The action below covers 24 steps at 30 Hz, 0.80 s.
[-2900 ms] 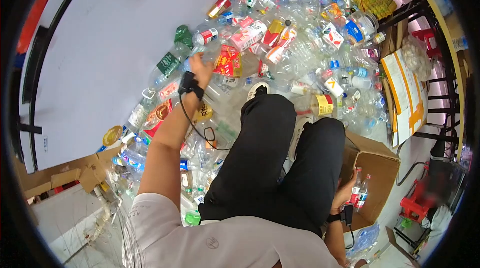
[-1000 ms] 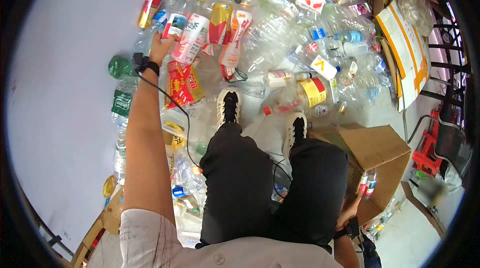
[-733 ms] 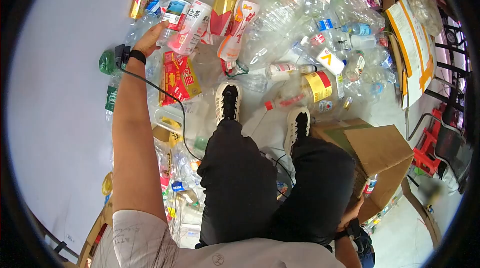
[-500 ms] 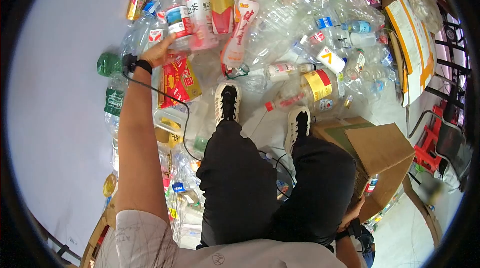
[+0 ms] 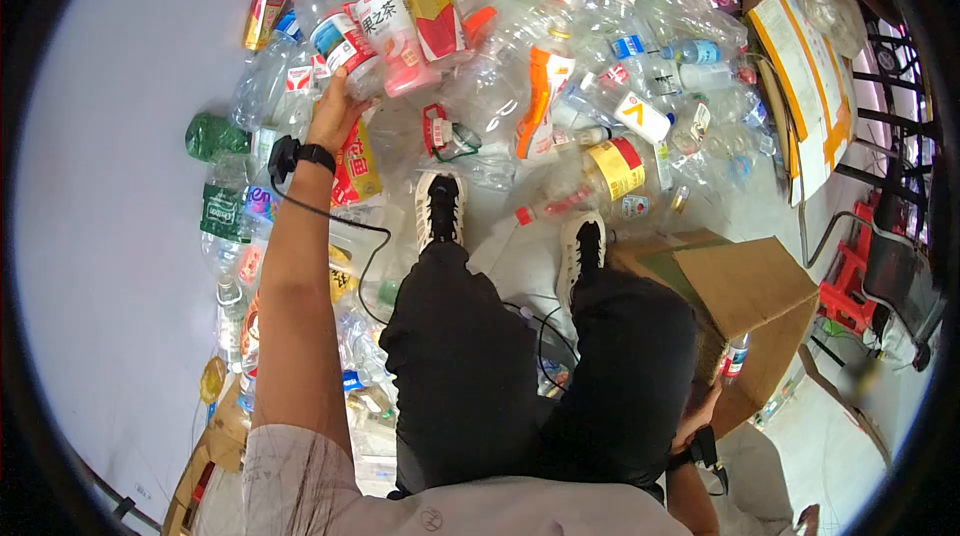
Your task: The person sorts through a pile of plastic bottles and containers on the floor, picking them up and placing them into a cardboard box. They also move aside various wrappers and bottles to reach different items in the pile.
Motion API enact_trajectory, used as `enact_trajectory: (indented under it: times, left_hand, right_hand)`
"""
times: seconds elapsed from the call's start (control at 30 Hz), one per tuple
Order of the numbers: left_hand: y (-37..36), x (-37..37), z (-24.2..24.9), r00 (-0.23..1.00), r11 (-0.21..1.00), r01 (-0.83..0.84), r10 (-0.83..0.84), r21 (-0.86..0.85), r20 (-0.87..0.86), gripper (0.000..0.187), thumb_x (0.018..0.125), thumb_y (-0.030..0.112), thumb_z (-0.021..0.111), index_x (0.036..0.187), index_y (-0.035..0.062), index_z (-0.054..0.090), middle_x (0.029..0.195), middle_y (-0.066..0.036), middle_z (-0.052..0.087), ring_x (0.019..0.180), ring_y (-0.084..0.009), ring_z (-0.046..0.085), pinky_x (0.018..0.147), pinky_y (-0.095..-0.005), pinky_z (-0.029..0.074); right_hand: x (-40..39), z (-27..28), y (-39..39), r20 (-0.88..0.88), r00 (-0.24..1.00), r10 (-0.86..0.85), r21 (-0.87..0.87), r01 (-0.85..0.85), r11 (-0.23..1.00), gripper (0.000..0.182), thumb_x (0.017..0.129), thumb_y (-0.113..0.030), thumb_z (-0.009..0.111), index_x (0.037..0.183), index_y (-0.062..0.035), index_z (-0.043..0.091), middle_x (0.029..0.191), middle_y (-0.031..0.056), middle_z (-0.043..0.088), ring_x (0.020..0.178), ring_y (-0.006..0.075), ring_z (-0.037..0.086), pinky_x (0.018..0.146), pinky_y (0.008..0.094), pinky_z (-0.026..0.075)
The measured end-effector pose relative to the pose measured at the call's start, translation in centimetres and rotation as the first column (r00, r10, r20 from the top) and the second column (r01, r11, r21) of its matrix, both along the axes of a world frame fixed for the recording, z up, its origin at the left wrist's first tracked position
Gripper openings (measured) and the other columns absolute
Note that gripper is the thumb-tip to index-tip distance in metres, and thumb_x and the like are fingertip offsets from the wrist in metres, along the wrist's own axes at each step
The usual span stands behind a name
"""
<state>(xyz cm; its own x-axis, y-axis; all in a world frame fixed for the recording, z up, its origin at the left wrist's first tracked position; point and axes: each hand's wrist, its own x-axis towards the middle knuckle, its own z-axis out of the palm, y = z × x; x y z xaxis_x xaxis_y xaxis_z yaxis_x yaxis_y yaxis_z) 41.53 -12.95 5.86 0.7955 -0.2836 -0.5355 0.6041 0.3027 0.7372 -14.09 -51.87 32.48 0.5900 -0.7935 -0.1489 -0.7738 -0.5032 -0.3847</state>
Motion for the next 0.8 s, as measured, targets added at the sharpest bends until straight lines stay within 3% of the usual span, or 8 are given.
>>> enact_trajectory:
  times: [0.1, 0.2, 0.37, 0.57, 0.67, 0.7, 0.77, 0.8]
  left_hand:
    - [0.4, -2.0, 2.6, 0.997, 0.999, -0.038, 0.036, 0.032, 0.061, 0.061, 0.087, 0.049, 0.049, 0.130, 0.0056, 0.039, 0.127, -0.010, 0.048, 0.116, -0.0249, 0.047, 0.099, -0.0416, 0.036]
    - [1.5, -4.2, 6.7, 0.981, 0.999, 0.043, -0.040, -0.010, 0.187, 0.066, 0.087, 0.056, 0.045, 0.133, 0.0105, 0.035, 0.130, -0.008, 0.046, 0.121, -0.0251, 0.043, 0.099, -0.0424, 0.036]
    - [1.4, -8.8, 15.8, 0.937, 0.983, 0.063, 0.002, -0.174, 0.351, 0.077, 0.077, 0.059, 0.058, 0.128, 0.0048, 0.039, 0.126, -0.009, 0.049, 0.117, -0.0234, 0.047, 0.102, -0.0413, 0.035]
    - [-3.9, -15.2, 28.9, 0.871, 0.887, 0.354, -0.197, -0.296, 0.450, 0.083, 0.071, 0.056, 0.066, 0.130, 0.0049, 0.039, 0.126, -0.008, 0.049, 0.117, -0.0210, 0.048, 0.100, -0.0389, 0.037]
    - [-7.7, -19.6, 33.0, 0.712, 0.805, 0.567, -0.375, -0.172, 0.594, 0.077, 0.075, 0.054, 0.064, 0.129, 0.0032, 0.042, 0.128, -0.006, 0.048, 0.116, -0.0168, 0.047, 0.100, -0.0351, 0.035]
    - [-9.6, -21.2, 34.8, 0.652, 0.747, 0.647, -0.437, -0.154, 0.620, 0.073, 0.078, 0.051, 0.062, 0.129, 0.0026, 0.042, 0.128, -0.006, 0.048, 0.116, -0.0155, 0.046, 0.101, -0.0340, 0.034]
    - [-13.8, -24.3, 37.8, 0.423, 0.619, 0.781, -0.616, 0.078, 0.664, 0.063, 0.084, 0.043, 0.058, 0.128, 0.0003, 0.043, 0.128, -0.006, 0.047, 0.118, -0.0157, 0.044, 0.102, -0.0329, 0.031]
    - [-16.1, -26.3, 37.9, 0.418, 0.592, 0.806, -0.564, -0.004, 0.712, 0.060, 0.085, 0.041, 0.057, 0.127, -0.0003, 0.044, 0.128, -0.007, 0.047, 0.118, -0.0161, 0.042, 0.102, -0.0325, 0.030]
  right_hand:
    - [0.9, 0.3, 0.4, -0.028, 0.999, 0.034, -0.066, -0.036, 0.997, 0.045, 0.083, -0.008, 0.051, 0.126, -0.0046, 0.040, 0.110, 0.0203, 0.053, 0.100, 0.0355, 0.054, 0.085, 0.0375, 0.043]
    - [1.8, 1.0, 0.9, -0.092, 0.991, 0.093, -0.141, -0.106, 0.984, 0.046, 0.081, -0.006, 0.052, 0.125, -0.0031, 0.040, 0.110, 0.0208, 0.053, 0.100, 0.0368, 0.054, 0.085, 0.0386, 0.043]
    - [1.9, 0.7, 1.0, -0.064, 0.969, 0.240, -0.264, -0.248, 0.932, 0.050, 0.079, 0.001, 0.056, 0.126, 0.0006, 0.041, 0.112, 0.0209, 0.054, 0.102, 0.0345, 0.054, 0.087, 0.0365, 0.042]
    - [1.5, -0.2, 1.2, -0.050, 0.978, 0.201, -0.325, -0.206, 0.923, 0.051, 0.076, -0.002, 0.058, 0.125, -0.0006, 0.043, 0.113, 0.0221, 0.054, 0.099, 0.0357, 0.055, 0.082, 0.0384, 0.044]
    - [1.8, 0.6, 2.0, -0.056, 0.981, 0.186, -0.366, -0.194, 0.910, 0.051, 0.077, -0.008, 0.060, 0.125, -0.0008, 0.043, 0.117, 0.0204, 0.053, 0.103, 0.0354, 0.053, 0.086, 0.0390, 0.042]
    - [2.0, 0.8, 2.0, 0.014, 0.975, 0.224, -0.347, -0.205, 0.915, 0.052, 0.076, -0.011, 0.060, 0.126, -0.0062, 0.044, 0.114, 0.0192, 0.054, 0.103, 0.0364, 0.052, 0.085, 0.0396, 0.043]
    - [2.3, 2.1, 2.5, 0.186, 0.950, 0.249, -0.234, -0.204, 0.951, 0.052, 0.080, -0.012, 0.059, 0.128, -0.0041, 0.041, 0.120, 0.0191, 0.050, 0.108, 0.0344, 0.050, 0.090, 0.0382, 0.041]
    - [2.0, 2.2, 2.6, 0.377, 0.904, 0.201, -0.088, -0.181, 0.980, 0.049, 0.084, -0.013, 0.057, 0.129, -0.0026, 0.039, 0.125, 0.0181, 0.047, 0.114, 0.0307, 0.046, 0.095, 0.0372, 0.037]
